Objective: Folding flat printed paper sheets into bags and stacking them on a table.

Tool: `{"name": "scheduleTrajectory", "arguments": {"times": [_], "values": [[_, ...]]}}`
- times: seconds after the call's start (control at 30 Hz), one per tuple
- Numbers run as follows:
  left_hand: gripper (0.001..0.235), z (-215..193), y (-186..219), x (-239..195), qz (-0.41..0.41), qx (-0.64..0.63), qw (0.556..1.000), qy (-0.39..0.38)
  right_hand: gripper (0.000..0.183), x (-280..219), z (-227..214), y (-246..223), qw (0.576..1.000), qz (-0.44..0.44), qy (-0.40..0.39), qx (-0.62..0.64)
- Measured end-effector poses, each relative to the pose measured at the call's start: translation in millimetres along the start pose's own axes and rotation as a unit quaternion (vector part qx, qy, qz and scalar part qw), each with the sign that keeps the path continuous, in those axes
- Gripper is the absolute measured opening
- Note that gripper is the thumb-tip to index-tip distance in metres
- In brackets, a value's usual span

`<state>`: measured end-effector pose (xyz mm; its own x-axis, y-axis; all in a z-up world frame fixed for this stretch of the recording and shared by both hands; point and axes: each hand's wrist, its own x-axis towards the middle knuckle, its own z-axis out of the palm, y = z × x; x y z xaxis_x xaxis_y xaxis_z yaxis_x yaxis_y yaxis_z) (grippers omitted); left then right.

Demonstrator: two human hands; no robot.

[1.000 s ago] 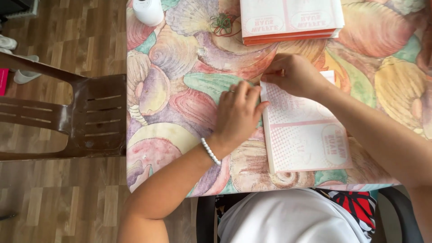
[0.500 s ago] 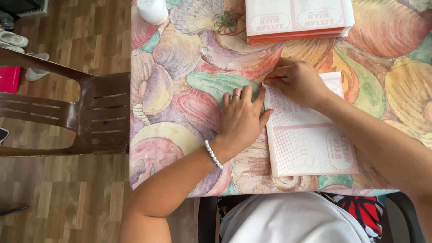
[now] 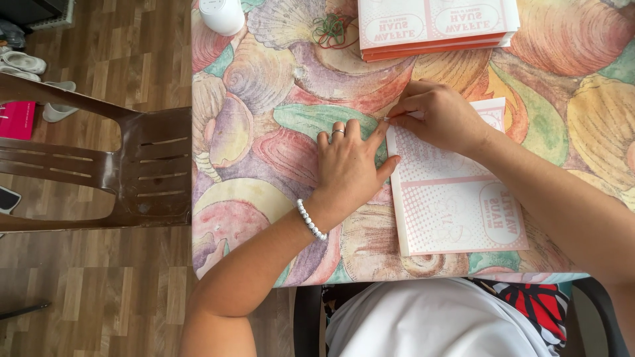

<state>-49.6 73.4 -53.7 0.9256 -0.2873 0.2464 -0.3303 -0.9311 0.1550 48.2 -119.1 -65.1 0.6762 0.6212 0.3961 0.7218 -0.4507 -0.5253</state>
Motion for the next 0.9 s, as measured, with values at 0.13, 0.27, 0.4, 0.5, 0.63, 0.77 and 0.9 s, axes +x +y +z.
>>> {"name": "scheduleTrajectory", "arguments": {"times": [0.13, 0.27, 0.4, 0.5, 0.63, 0.77, 0.9], "values": [[0.062, 6.9, -2.7, -1.4, 0.012, -0.012, 1.0, 0.013, 0.009, -5.2, -2.4, 1.7, 0.997, -0.047, -0.011, -0.057], [0.068, 6.5, -2.2, -3.6, 0.044, -0.032, 0.998, 0.043, 0.006, -10.9, -9.7, -2.0, 0.984, -0.09, -0.052, -0.145], [0.059, 3.5, 0.8, -2.8, 0.055, -0.006, 0.997, 0.048, 0.005, -19.9, -21.8, -9.2, 0.969, -0.133, -0.065, -0.198], [0.057, 6.3, 1.5, -4.7, 0.048, -0.001, 0.998, 0.045, 0.004, -27.2, -22.4, -0.7, 0.948, -0.148, -0.08, -0.271], [0.059, 6.1, 3.4, -4.8, 0.04, 0.007, 0.998, 0.038, 0.001, -29.5, -22.6, -2.4, 0.927, -0.135, -0.109, -0.333], [0.059, 4.8, 3.3, -4.1, 0.034, 0.007, 0.999, 0.031, 0.009, -28.3, -24.9, -13.6, 0.919, -0.128, -0.121, -0.353], [0.059, 3.5, 4.4, -2.9, 0.028, 0.008, 0.999, 0.024, 0.012, -24.2, -27.2, -21.2, 0.913, -0.127, -0.124, -0.366]]}}
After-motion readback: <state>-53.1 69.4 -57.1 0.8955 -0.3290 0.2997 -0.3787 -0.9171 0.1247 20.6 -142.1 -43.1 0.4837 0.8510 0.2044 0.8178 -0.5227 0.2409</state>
